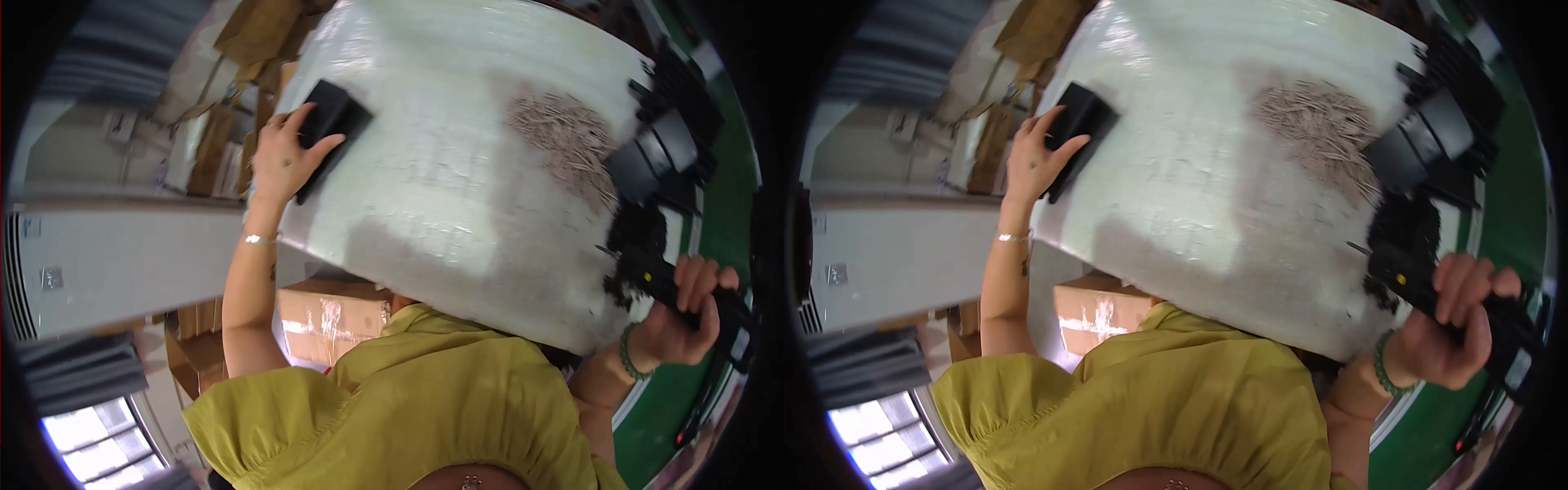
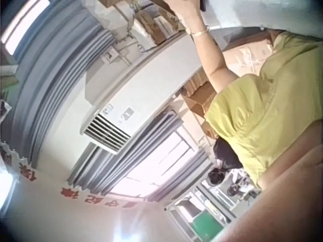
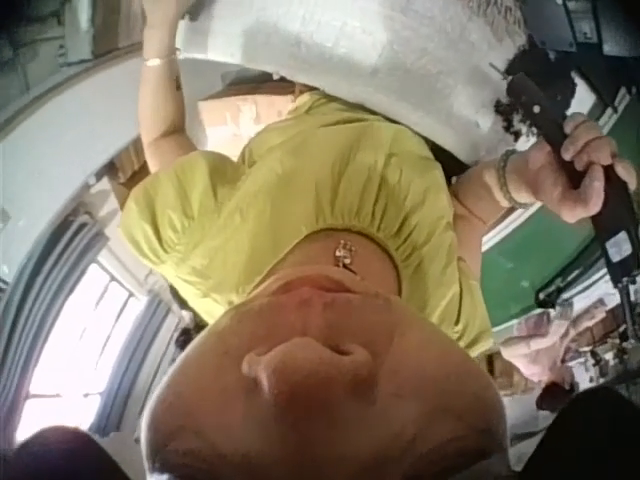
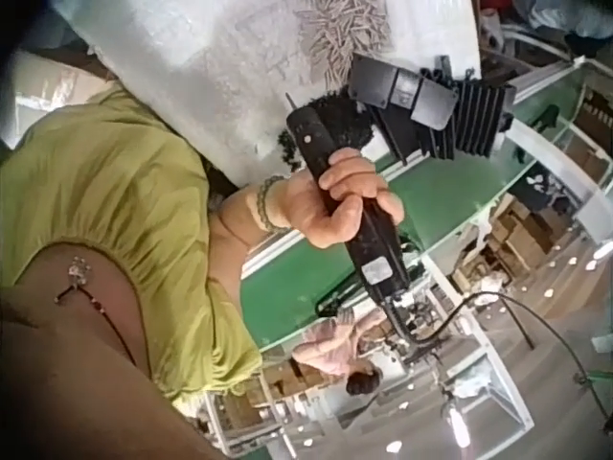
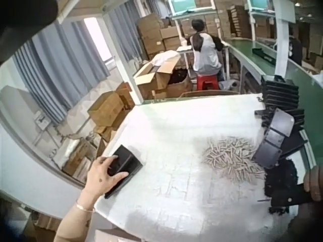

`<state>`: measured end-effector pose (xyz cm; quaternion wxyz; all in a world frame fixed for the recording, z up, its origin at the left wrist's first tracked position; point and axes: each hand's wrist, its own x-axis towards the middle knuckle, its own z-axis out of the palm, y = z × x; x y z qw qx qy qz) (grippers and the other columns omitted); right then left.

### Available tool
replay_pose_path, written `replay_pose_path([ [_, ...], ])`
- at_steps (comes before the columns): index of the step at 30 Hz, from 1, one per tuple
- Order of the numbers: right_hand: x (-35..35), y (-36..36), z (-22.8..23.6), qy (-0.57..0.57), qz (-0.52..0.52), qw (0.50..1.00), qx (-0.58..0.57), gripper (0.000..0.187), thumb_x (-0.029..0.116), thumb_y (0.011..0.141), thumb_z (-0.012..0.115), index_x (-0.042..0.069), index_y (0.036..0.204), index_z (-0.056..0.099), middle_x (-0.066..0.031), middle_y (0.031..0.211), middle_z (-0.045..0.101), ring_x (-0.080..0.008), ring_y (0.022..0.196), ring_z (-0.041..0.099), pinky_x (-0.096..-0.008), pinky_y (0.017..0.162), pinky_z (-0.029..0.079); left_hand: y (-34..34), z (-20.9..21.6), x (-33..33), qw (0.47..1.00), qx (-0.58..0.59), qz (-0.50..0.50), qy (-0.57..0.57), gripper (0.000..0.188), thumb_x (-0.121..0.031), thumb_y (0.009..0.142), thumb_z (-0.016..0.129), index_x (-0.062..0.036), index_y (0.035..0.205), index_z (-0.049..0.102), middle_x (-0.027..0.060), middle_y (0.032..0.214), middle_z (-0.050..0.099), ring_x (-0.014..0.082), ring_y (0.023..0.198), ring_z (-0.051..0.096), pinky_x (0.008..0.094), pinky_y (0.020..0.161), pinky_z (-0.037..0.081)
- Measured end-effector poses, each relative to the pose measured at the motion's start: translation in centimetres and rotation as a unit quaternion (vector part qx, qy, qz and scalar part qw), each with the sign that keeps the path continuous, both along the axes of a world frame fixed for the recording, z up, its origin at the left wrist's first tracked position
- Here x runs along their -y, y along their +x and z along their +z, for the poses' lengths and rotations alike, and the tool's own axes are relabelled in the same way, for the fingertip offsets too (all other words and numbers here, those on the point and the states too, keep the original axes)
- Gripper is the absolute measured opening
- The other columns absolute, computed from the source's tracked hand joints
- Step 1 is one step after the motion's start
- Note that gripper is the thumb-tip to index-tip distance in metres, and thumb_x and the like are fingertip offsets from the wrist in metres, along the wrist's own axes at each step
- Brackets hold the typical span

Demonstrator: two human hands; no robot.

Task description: Assembling plastic components using an electric screwdriver on a manufacturing workbench.

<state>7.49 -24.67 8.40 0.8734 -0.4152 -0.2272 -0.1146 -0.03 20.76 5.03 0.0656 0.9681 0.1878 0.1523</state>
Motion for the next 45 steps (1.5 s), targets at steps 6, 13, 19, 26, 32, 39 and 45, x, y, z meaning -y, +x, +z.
replay_pose_path([
  [6, -3.3, -0.4, 0.7, -0.024, -0.007, 0.999, -0.044, 0.034, 0.013, 0.069, 0.061, 0.005, 0.097, 0.043, -0.0031, 0.064, 0.043, -0.012, 0.046, 0.039, -0.0297, 0.049, 0.038, -1.5, 0.4, 1.5, 0.988, -0.083, -0.071, 0.106, 0.071, -0.035, 0.074, 0.073, -0.0149, 0.135, 0.043, 0.0218, 0.139, 0.037, 0.0425, 0.124, 0.038, 0.0449, 0.101, 0.034],
  [13, -1.7, -0.7, -1.2, 0.023, 0.233, 0.971, -0.056, 0.03, 0.008, 0.067, 0.063, 0.002, 0.09, 0.045, -0.0058, 0.06, 0.05, -0.0117, 0.052, 0.048, -0.0252, 0.05, 0.041, 10.6, 5.1, 16.7, 0.889, -0.032, -0.394, -0.229, 0.06, -0.018, 0.067, 0.079, -0.0008, 0.119, 0.054, 0.0169, 0.117, 0.059, 0.0336, 0.112, 0.054, 0.0384, 0.094, 0.043],
  [19, -1.5, 1.3, -3.2, 0.012, 0.258, 0.963, -0.082, 0.03, 0.008, 0.07, 0.066, 0.005, 0.091, 0.044, -0.0039, 0.054, 0.045, -0.013, 0.043, 0.042, -0.0286, 0.046, 0.035, 20.4, 0.0, 29.1, 0.882, 0.046, -0.43, -0.186, 0.091, -0.042, 0.062, 0.081, -0.0032, 0.133, 0.037, 0.0238, 0.108, 0.058, 0.0378, 0.101, 0.059, 0.0399, 0.086, 0.048],
  [26, -0.1, 0.6, -2.7, 0.095, 0.242, 0.962, -0.081, 0.029, 0.003, 0.069, 0.063, 0.002, 0.092, 0.045, -0.0063, 0.062, 0.052, -0.0121, 0.052, 0.048, -0.0262, 0.051, 0.042, 22.4, 2.1, 30.7, 0.847, 0.004, -0.444, -0.294, 0.079, -0.023, 0.064, 0.07, -0.0008, 0.132, 0.036, 0.0285, 0.095, 0.062, 0.0397, 0.091, 0.062, 0.0384, 0.081, 0.048],
  [32, 0.9, -0.2, -1.2, 0.069, 0.304, 0.946, -0.086, 0.023, 0.002, 0.069, 0.063, 0.0, 0.089, 0.052, -0.0055, 0.068, 0.056, -0.0095, 0.061, 0.052, -0.0231, 0.056, 0.042, 28.9, 4.2, 25.0, 0.898, 0.092, -0.402, -0.154, 0.077, -0.018, 0.06, 0.068, -0.004, 0.132, 0.043, 0.0226, 0.107, 0.059, 0.0287, 0.09, 0.059, 0.0321, 0.081, 0.045],
  [39, 1.6, 1.1, -1.3, 0.021, 0.274, 0.959, -0.069, 0.023, -0.002, 0.069, 0.062, 0.001, 0.089, 0.051, -0.0042, 0.066, 0.055, -0.0085, 0.058, 0.05, -0.0226, 0.052, 0.04, 32.9, 4.0, 25.3, 0.877, -0.04, -0.405, -0.255, 0.07, -0.02, 0.062, 0.068, -0.0033, 0.127, 0.049, 0.0191, 0.098, 0.063, 0.0246, 0.084, 0.061, 0.0305, 0.081, 0.046],
  [45, 2.5, 1.6, -1.4, 0.041, 0.268, 0.961, -0.056, 0.024, -0.004, 0.068, 0.062, 0.001, 0.089, 0.051, -0.0058, 0.064, 0.055, -0.0097, 0.054, 0.05, -0.0236, 0.049, 0.038, 35.7, 2.5, 21.8, 0.898, -0.172, -0.376, -0.148, 0.068, -0.029, 0.064, 0.071, -0.0035, 0.124, 0.052, 0.0197, 0.098, 0.065, 0.0274, 0.09, 0.064, 0.0331, 0.082, 0.047],
])
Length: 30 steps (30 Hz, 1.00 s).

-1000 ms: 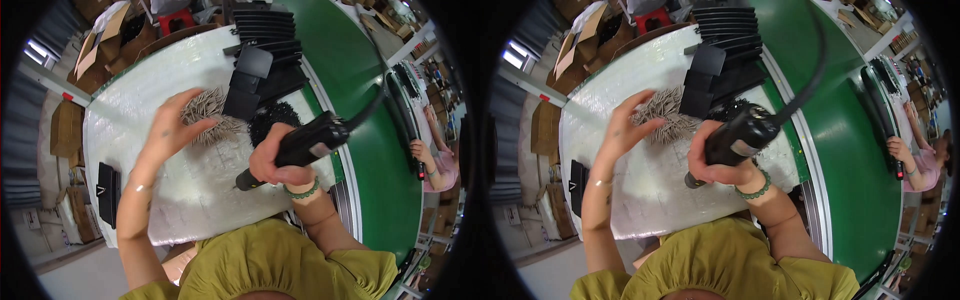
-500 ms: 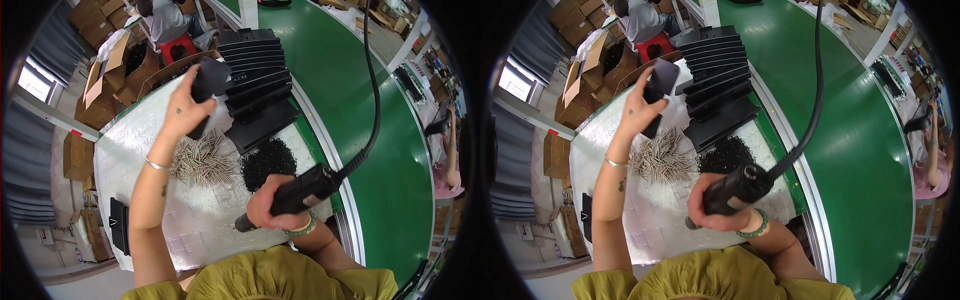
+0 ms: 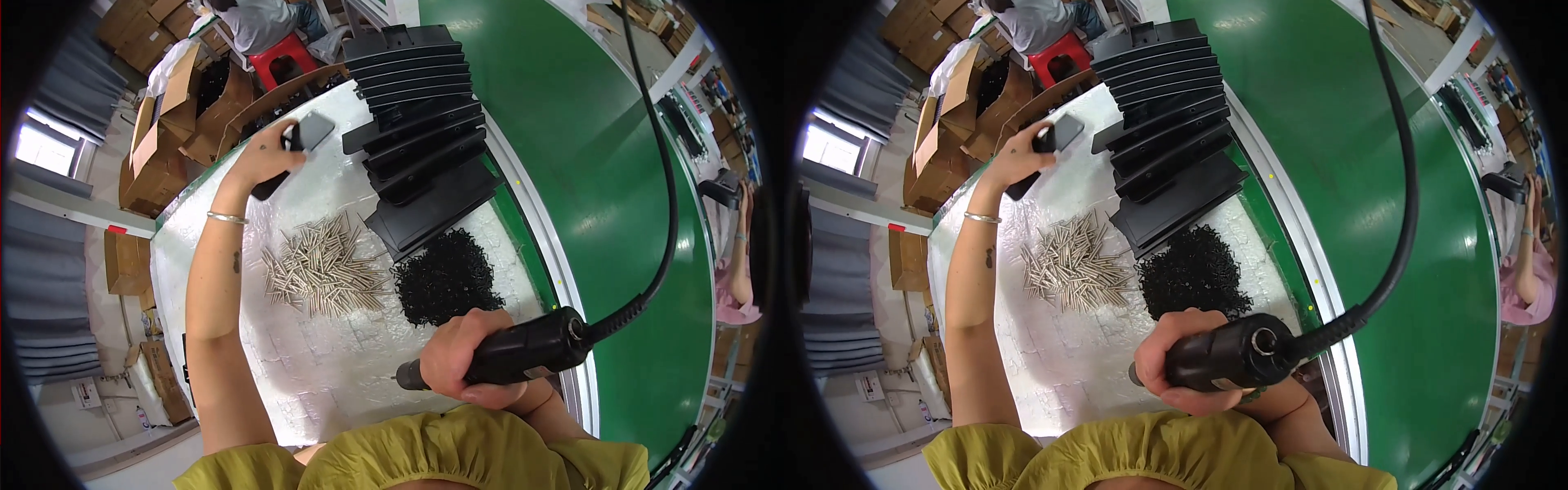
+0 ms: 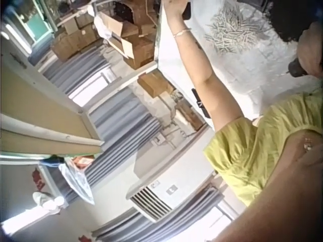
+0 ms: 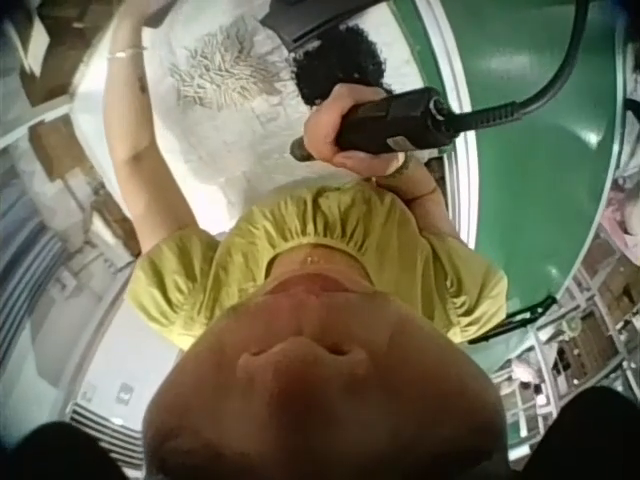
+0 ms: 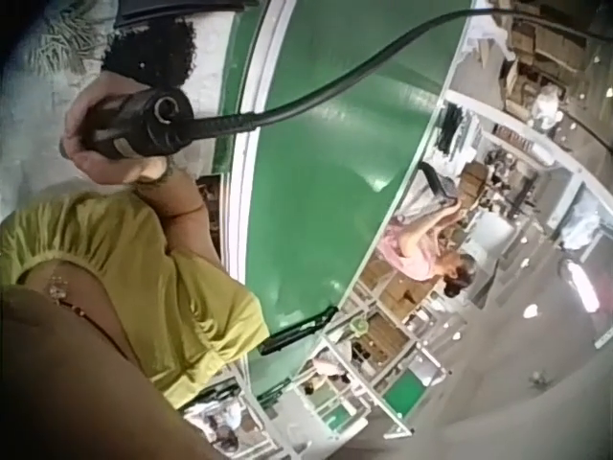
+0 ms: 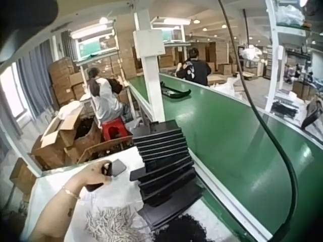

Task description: Assembling plastic components using an electric screwdriver on a manufacturing workbench.

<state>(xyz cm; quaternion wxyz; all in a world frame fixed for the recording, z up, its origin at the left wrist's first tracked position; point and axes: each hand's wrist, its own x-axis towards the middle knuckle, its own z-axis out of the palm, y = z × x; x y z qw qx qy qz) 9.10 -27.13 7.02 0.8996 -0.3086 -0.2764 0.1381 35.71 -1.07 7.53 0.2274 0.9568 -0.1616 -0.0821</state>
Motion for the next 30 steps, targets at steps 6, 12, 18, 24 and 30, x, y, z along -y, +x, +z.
replay_pose_path([
  [6, -0.3, -0.3, -0.4, 0.019, -0.004, 1.0, 0.015, 0.024, -0.004, 0.069, 0.062, 0.002, 0.09, 0.051, -0.0055, 0.065, 0.055, -0.0099, 0.054, 0.05, -0.0239, 0.049, 0.038, -0.1, -1.3, 3.2, 0.988, 0.033, -0.019, -0.146, 0.076, -0.053, 0.071, 0.07, 0.0036, 0.119, 0.053, 0.0203, 0.116, 0.058, 0.0271, 0.114, 0.053, 0.0329, 0.096, 0.039],
  [12, 0.0, -0.9, -0.8, -0.016, 0.004, 0.997, -0.073, 0.026, -0.002, 0.07, 0.062, 0.0, 0.095, 0.052, -0.0052, 0.069, 0.055, -0.0075, 0.06, 0.05, -0.023, 0.054, 0.039, 0.5, -1.0, 10.0, 0.994, -0.086, -0.016, -0.058, 0.099, -0.074, 0.059, 0.065, 0.006, 0.115, 0.05, 0.0263, 0.104, 0.06, 0.031, 0.106, 0.056, 0.0344, 0.092, 0.041],
  [18, -0.5, 0.1, 0.1, -0.01, -0.024, 0.994, -0.109, 0.022, 0.006, 0.073, 0.066, 0.003, 0.087, 0.049, -0.0057, 0.06, 0.053, -0.0141, 0.05, 0.048, -0.0292, 0.05, 0.039, 0.7, -0.5, 11.5, 0.992, -0.111, -0.042, -0.029, 0.097, -0.066, 0.057, 0.072, 0.0106, 0.112, 0.051, 0.0246, 0.102, 0.061, 0.0312, 0.1, 0.06, 0.0305, 0.086, 0.045],
  [24, -1.2, 0.0, -0.2, -0.033, -0.045, 0.994, -0.089, 0.024, 0.008, 0.074, 0.065, 0.005, 0.089, 0.046, -0.0037, 0.058, 0.051, -0.0122, 0.048, 0.046, -0.0282, 0.05, 0.038, 0.2, 0.7, 11.4, 0.996, -0.027, -0.076, -0.026, 0.069, -0.049, 0.059, 0.074, 0.0098, 0.093, 0.061, 0.017, 0.086, 0.062, 0.022, 0.08, 0.058, 0.0295, 0.074, 0.046],
  [30, -0.9, -0.6, -1.0, 0.014, -0.022, 0.994, -0.102, 0.03, 0.005, 0.066, 0.064, 0.004, 0.091, 0.046, -0.0048, 0.064, 0.054, -0.0105, 0.057, 0.051, -0.0252, 0.056, 0.043, -6.9, 3.4, 5.8, 0.966, 0.002, -0.052, -0.255, 0.052, -0.026, 0.063, 0.076, 0.0058, 0.099, 0.057, 0.0026, 0.08, 0.054, 0.01, 0.072, 0.051, 0.0226, 0.066, 0.043],
])
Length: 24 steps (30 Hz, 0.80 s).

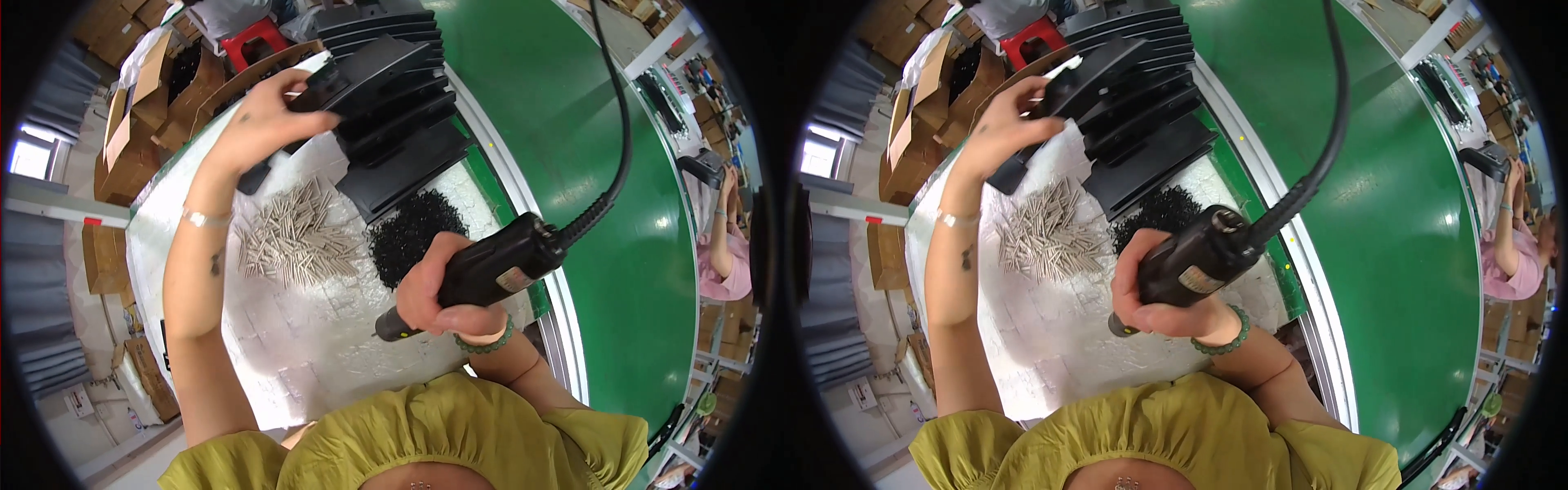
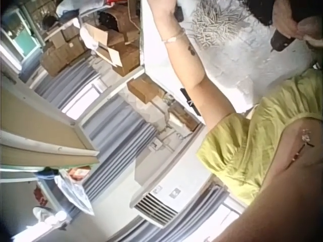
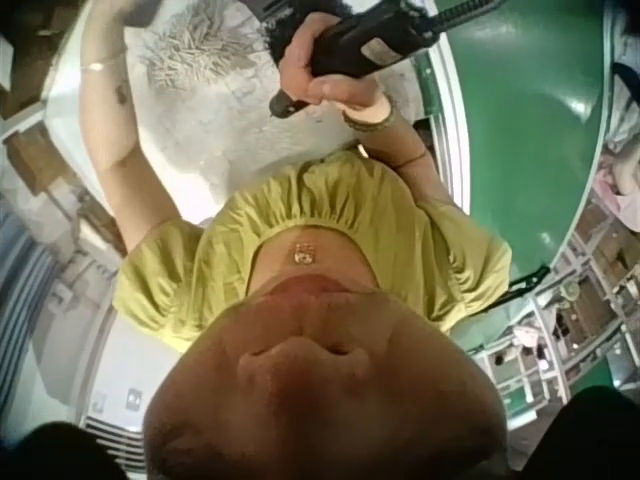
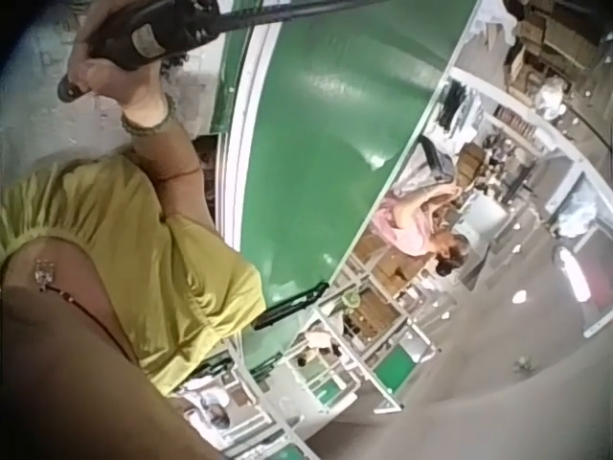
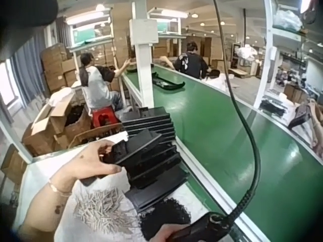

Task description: Assembling plastic components using an electric screwdriver on a manufacturing workbench.

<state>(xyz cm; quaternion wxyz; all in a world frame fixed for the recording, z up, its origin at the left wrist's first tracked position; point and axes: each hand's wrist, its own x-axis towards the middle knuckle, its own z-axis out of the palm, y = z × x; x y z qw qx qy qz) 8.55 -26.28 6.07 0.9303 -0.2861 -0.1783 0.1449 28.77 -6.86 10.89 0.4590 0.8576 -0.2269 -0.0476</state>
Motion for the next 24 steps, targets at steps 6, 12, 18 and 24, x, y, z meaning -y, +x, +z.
replay_pose_path([
  [6, 0.8, -0.1, 0.5, -0.001, -0.119, 0.991, 0.066, 0.033, 0.008, 0.063, 0.062, 0.005, 0.089, 0.043, -0.006, 0.053, 0.047, -0.0152, 0.044, 0.042, -0.0293, 0.046, 0.036, -14.6, -0.1, -6.4, 0.99, 0.063, 0.064, 0.105, 0.06, -0.007, 0.056, 0.073, 0.0006, 0.112, 0.053, 0.0103, 0.092, 0.059, 0.019, 0.085, 0.058, 0.0277, 0.082, 0.046],
  [12, 3.2, 0.8, 1.9, -0.027, -0.075, 0.967, 0.242, 0.026, 0.011, 0.076, 0.053, 0.01, 0.1, 0.044, 0.005, 0.061, 0.046, -0.0071, 0.053, 0.046, -0.0253, 0.058, 0.039, -26.3, -4.4, -9.2, 0.98, -0.054, 0.091, 0.17, 0.072, -0.005, 0.052, 0.074, -0.0017, 0.119, 0.049, 0.0165, 0.115, 0.053, 0.0357, 0.109, 0.049, 0.0389, 0.098, 0.038],
  [18, 2.4, -1.8, 2.5, -0.163, -0.161, 0.944, 0.238, 0.035, 0.011, 0.076, 0.05, 0.006, 0.11, 0.046, 0.0002, 0.061, 0.042, -0.0122, 0.051, 0.042, -0.0293, 0.059, 0.037, -30.5, -6.3, -7.1, 0.973, 0.041, 0.132, 0.187, 0.089, -0.018, 0.048, 0.084, -0.0035, 0.127, 0.047, 0.0133, 0.119, 0.052, 0.0365, 0.112, 0.047, 0.0444, 0.099, 0.035],
  [24, 0.5, -3.9, 1.4, -0.204, -0.254, 0.922, 0.208, 0.033, 0.004, 0.073, 0.05, 0.001, 0.105, 0.043, -0.0057, 0.059, 0.045, -0.0144, 0.048, 0.041, -0.0323, 0.051, 0.039, -31.9, -8.3, -6.3, 0.979, 0.095, 0.091, 0.154, 0.075, -0.024, 0.05, 0.083, -0.0044, 0.118, 0.056, 0.0127, 0.117, 0.052, 0.0336, 0.105, 0.049, 0.0423, 0.089, 0.041],
])
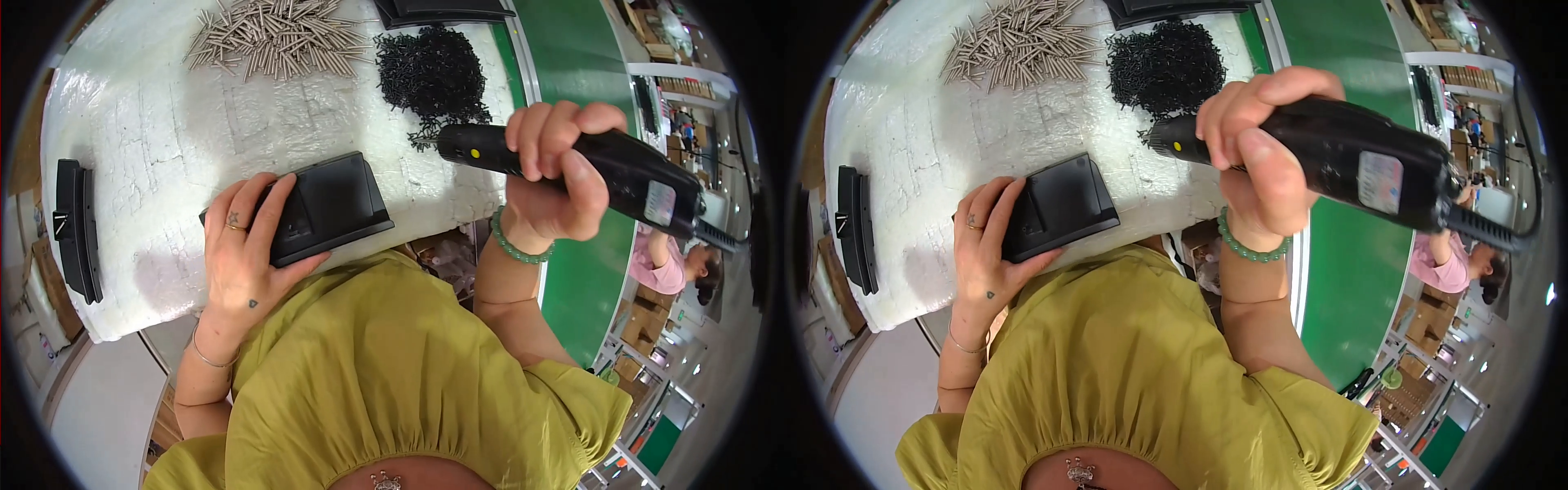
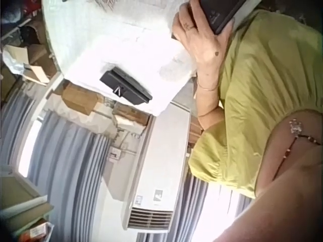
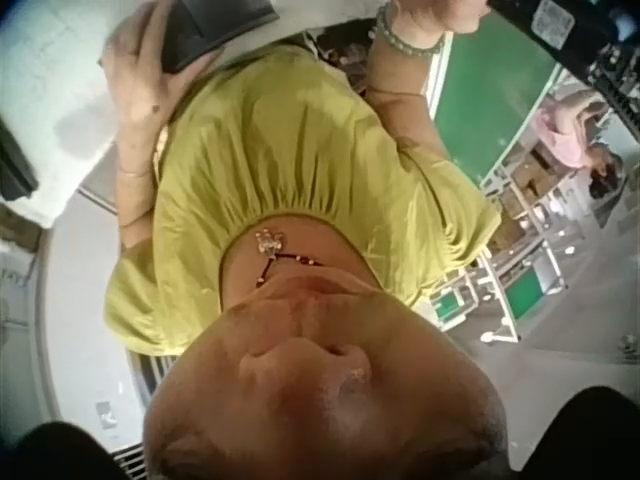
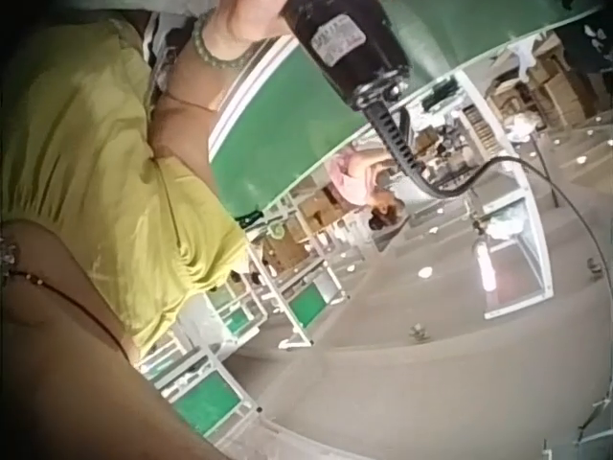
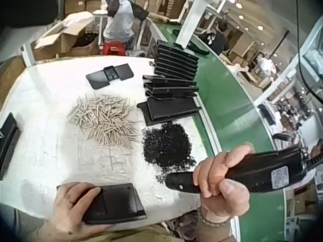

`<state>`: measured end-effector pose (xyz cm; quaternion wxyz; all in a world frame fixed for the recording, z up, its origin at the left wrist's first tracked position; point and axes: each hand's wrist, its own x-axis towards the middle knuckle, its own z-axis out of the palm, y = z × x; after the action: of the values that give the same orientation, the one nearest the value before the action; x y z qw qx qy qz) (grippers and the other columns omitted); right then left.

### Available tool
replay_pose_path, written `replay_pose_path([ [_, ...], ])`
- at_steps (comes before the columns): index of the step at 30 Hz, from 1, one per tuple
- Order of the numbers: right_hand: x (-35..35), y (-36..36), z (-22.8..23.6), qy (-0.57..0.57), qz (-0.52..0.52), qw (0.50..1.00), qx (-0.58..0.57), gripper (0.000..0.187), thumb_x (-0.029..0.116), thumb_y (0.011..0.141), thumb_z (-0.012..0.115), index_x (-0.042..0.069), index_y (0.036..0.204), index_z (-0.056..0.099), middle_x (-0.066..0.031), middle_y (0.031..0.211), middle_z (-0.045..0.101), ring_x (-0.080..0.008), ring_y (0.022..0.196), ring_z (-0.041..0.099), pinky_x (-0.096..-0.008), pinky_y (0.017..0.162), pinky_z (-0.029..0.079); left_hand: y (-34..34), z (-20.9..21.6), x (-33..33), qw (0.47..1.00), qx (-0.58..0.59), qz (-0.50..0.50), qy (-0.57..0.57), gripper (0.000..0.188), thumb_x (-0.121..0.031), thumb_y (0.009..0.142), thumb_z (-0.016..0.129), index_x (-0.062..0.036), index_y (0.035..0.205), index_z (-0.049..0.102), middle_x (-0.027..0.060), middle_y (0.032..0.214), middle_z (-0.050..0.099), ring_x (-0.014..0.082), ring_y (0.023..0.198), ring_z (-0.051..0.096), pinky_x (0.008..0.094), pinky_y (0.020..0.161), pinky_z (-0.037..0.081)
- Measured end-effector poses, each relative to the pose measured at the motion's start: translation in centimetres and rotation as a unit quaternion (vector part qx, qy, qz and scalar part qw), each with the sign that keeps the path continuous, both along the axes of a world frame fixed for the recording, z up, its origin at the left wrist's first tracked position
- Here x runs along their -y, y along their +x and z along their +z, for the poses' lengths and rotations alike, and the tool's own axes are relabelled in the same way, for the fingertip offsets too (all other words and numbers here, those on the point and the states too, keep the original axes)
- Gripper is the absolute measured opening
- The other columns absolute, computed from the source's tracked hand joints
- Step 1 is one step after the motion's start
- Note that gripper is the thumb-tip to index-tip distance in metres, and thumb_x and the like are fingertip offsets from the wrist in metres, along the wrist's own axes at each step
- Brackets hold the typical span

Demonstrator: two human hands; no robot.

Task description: Assembling plastic components using an electric screwdriver on a manufacturing workbench.

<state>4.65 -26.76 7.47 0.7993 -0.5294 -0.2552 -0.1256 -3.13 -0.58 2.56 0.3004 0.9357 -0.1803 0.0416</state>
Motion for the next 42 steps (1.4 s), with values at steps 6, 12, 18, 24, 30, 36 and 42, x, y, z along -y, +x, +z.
replay_pose_path([
  [6, -0.5, 0.7, -0.7, 0.004, -0.05, 0.998, -0.027, 0.03, 0.002, 0.071, 0.05, -0.001, 0.101, 0.046, -0.0061, 0.061, 0.046, -0.0142, 0.047, 0.039, -0.0328, 0.05, 0.04, 1.3, 2.0, 0.7, 0.997, -0.066, -0.021, -0.04, 0.07, -0.025, 0.054, 0.082, -0.006, 0.116, 0.058, 0.0138, 0.117, 0.051, 0.0361, 0.112, 0.045, 0.0454, 0.094, 0.037],
  [12, 0.2, 1.0, -0.5, 0.012, -0.069, 0.997, -0.021, 0.031, 0.002, 0.07, 0.05, 0.0, 0.101, 0.046, -0.0067, 0.062, 0.047, -0.0145, 0.047, 0.039, -0.0334, 0.051, 0.04, 5.0, 2.8, 0.9, 0.996, 0.034, -0.079, -0.028, 0.045, -0.021, 0.063, 0.077, -0.0065, 0.102, 0.062, 0.0121, 0.11, 0.054, 0.0367, 0.114, 0.044, 0.0451, 0.094, 0.037],
  [18, 0.4, 0.5, 1.0, 0.037, -0.04, 0.998, 0.009, 0.033, 0.009, 0.073, 0.052, 0.004, 0.105, 0.045, -0.0037, 0.059, 0.04, -0.0152, 0.048, 0.041, -0.0343, 0.056, 0.04, 10.5, 0.8, 5.8, 0.974, 0.131, -0.174, -0.067, 0.025, -0.012, 0.07, 0.073, -0.0072, 0.094, 0.066, 0.0067, 0.093, 0.058, 0.0306, 0.104, 0.051, 0.0427, 0.087, 0.041],
  [24, 1.3, 0.6, 2.0, 0.021, -0.052, 0.997, 0.054, 0.033, 0.012, 0.076, 0.051, 0.006, 0.108, 0.044, -0.0025, 0.06, 0.04, -0.0142, 0.049, 0.041, -0.033, 0.058, 0.04, 13.6, -0.7, 8.9, 0.94, 0.179, -0.276, -0.086, 0.014, -0.011, 0.072, 0.071, -0.008, 0.085, 0.067, 0.0047, 0.079, 0.059, 0.028, 0.091, 0.054, 0.0376, 0.079, 0.045],
  [30, 1.8, 0.5, 2.5, 0.079, -0.007, 0.991, 0.106, 0.033, 0.012, 0.077, 0.05, 0.006, 0.109, 0.046, -0.0002, 0.063, 0.043, -0.0117, 0.051, 0.041, -0.0303, 0.058, 0.038, 13.3, 0.2, 7.8, 0.952, -0.117, -0.168, -0.228, 0.011, -0.014, 0.078, 0.068, -0.0085, 0.087, 0.069, 0.0032, 0.076, 0.066, 0.0177, 0.076, 0.059, 0.028, 0.073, 0.046],
  [36, 1.3, -0.2, 3.8, 0.095, 0.035, 0.986, 0.135, 0.034, 0.014, 0.078, 0.054, 0.008, 0.111, 0.046, 0.0024, 0.063, 0.045, -0.0106, 0.054, 0.046, -0.029, 0.059, 0.038, 11.4, 1.7, 6.7, 0.702, -0.49, -0.072, -0.512, 0.017, -0.018, 0.089, 0.061, -0.0055, 0.1, 0.064, 0.0011, 0.091, 0.065, 0.0099, 0.093, 0.061, 0.023, 0.077, 0.049],
  [42, -0.4, -1.4, 4.9, 0.076, -0.003, 0.991, 0.114, 0.024, 0.012, 0.069, 0.058, 0.01, 0.093, 0.052, 0.007, 0.058, 0.05, -0.0053, 0.05, 0.048, -0.0218, 0.059, 0.039, 9.6, 1.7, 6.1, 0.561, -0.558, -0.054, -0.61, 0.017, -0.019, 0.091, 0.059, -0.007, 0.103, 0.061, 0.0021, 0.094, 0.065, 0.008, 0.09, 0.06, 0.0212, 0.075, 0.05],
])
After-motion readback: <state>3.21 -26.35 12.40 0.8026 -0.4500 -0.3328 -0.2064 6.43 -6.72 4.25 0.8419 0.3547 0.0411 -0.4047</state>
